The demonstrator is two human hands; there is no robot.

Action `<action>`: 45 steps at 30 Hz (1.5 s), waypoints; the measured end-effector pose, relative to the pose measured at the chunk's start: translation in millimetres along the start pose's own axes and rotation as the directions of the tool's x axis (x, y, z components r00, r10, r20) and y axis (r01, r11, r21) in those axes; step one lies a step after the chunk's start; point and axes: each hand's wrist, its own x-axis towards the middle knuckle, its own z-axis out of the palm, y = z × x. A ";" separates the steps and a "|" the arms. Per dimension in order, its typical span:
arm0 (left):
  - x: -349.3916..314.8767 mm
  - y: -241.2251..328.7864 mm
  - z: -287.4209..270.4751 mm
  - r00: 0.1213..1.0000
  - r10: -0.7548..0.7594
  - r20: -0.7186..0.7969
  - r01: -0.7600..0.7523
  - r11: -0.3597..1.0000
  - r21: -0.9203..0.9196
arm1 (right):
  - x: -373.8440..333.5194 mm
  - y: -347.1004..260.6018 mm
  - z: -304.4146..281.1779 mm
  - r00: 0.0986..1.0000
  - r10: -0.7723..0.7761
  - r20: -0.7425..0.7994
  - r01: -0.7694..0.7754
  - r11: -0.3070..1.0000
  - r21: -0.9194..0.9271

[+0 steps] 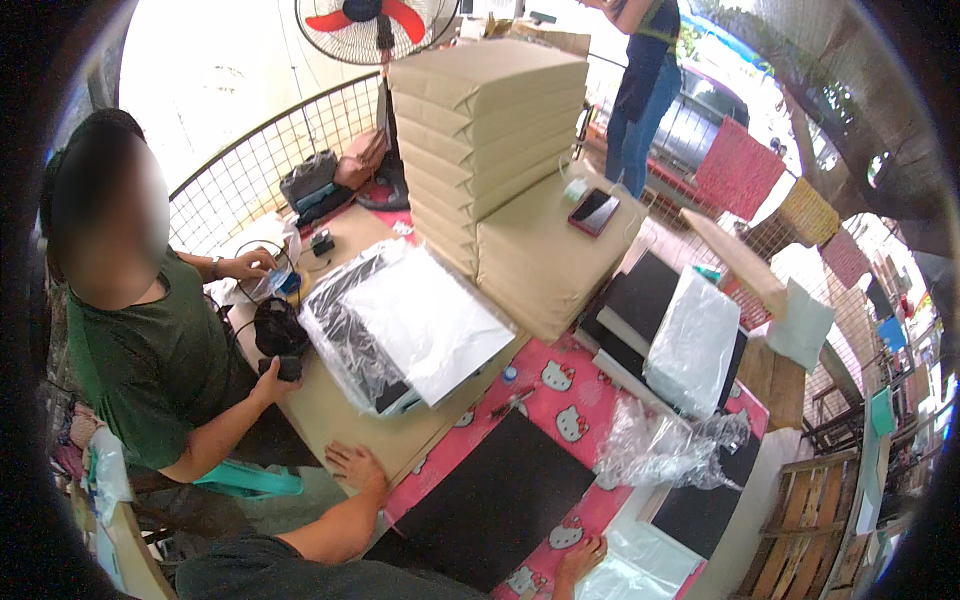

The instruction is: The person wraps black rectangular items in brown paper, secures the paper with tape from a dispenser, and stacks the wrapped packages.

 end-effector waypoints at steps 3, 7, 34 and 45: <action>1.9 4.6 1.7 1.000 -0.010 -0.010 0.010 1.000 -0.027 | 7.7 -11.5 -11.3 0.999 -0.029 0.035 0.029 1.000 0.005; -0.4 2.9 2.6 0.999 -0.009 -0.038 0.008 0.999 -0.044 | 7.4 -21.8 -18.4 0.997 0.046 0.064 -0.051 0.995 0.080; 7.3 -43.8 -11.0 0.984 0.180 -0.016 -0.178 0.951 -0.253 | -4.3 2.3 8.7 0.995 -0.094 0.034 0.096 0.994 -0.055; 4.5 -35.2 -7.3 0.985 0.159 -0.059 -0.169 0.950 -0.261 | 4.5 -30.9 -23.6 0.930 -0.366 -0.029 0.339 0.886 -0.316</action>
